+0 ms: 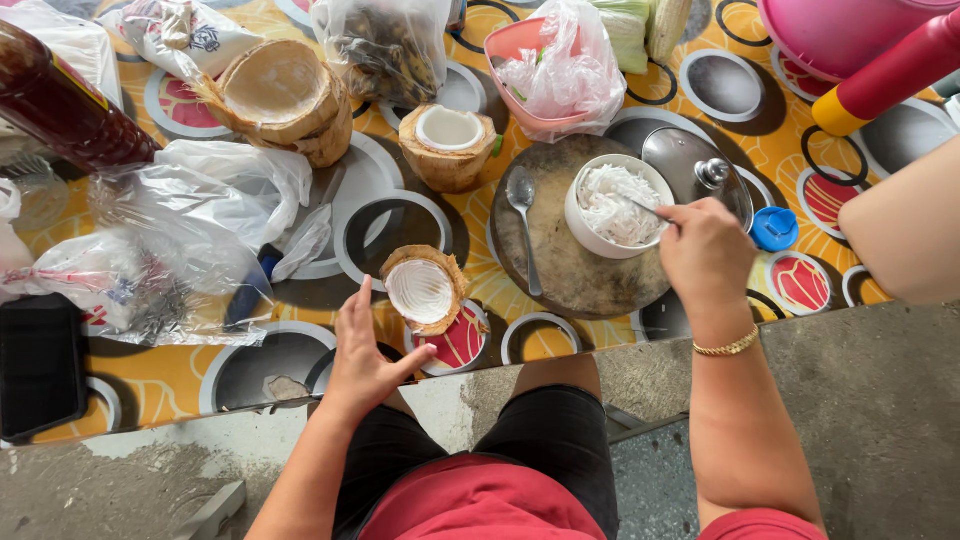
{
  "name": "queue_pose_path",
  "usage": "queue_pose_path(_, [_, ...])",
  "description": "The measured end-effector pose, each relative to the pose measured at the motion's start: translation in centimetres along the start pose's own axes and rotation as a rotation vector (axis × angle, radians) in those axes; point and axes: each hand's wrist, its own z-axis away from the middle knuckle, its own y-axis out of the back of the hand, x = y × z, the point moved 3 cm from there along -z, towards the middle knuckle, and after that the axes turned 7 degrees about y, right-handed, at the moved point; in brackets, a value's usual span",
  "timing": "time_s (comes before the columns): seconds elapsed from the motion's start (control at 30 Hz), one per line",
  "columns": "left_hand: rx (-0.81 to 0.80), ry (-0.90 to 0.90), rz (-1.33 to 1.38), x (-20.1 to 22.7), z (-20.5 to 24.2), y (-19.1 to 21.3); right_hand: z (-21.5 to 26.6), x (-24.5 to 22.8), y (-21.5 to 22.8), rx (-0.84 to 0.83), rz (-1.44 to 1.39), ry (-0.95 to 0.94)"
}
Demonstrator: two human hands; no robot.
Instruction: The person scrapes the meat from the inside of a coconut half and places the shavings into a white bowl.
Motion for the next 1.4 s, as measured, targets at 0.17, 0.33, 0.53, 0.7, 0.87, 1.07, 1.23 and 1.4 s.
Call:
queue_pose_path(0.17, [-0.09,0.125,-0.31,-0.2,-1.2,-1.6,1.0,0.6,0.3,0.092,-0.013,0.0])
queue_pose_path(0.33, [-0.063,0.152,-0.247,-0.1,-2.1,-2.2,1.7,0.1,0.3,0.155,-0.11,0.02])
queue_pose_path(0.53, [-0.08,0.175,-0.239,0.1,-3.0,-2.7,3.6,-5.6,-1.1,-0.009,-0.59,-0.138])
queue_pose_path(0.7, [-0.05,0.173,-0.262,0.4,-3.1,-3.0,6.5,-15.4,-5.1,-0.243,-0.774,0.015])
queue_pose_path(0.87, [-0.029,0.231,-0.249,0.7,-3.0,-3.1,7.6,-21.6,-8.5,-0.226,-0.583,0.222])
queue_pose_path(1.07, [-0.048,0.295,-0.229,1.0,-3.3,-3.0,7.9,-23.6,-10.8,-0.311,-0.428,0.191])
queue_pose_path(1.23, [-0.068,0.281,-0.22,0.7,-3.5,-3.0,8.4,-24.5,-11.7,-0.408,-0.272,0.236])
queue_pose_path(1.4, [-0.059,0.263,-0.233,0.5,-3.5,-3.2,8.2,-24.5,-11.9,-0.454,-0.235,0.287])
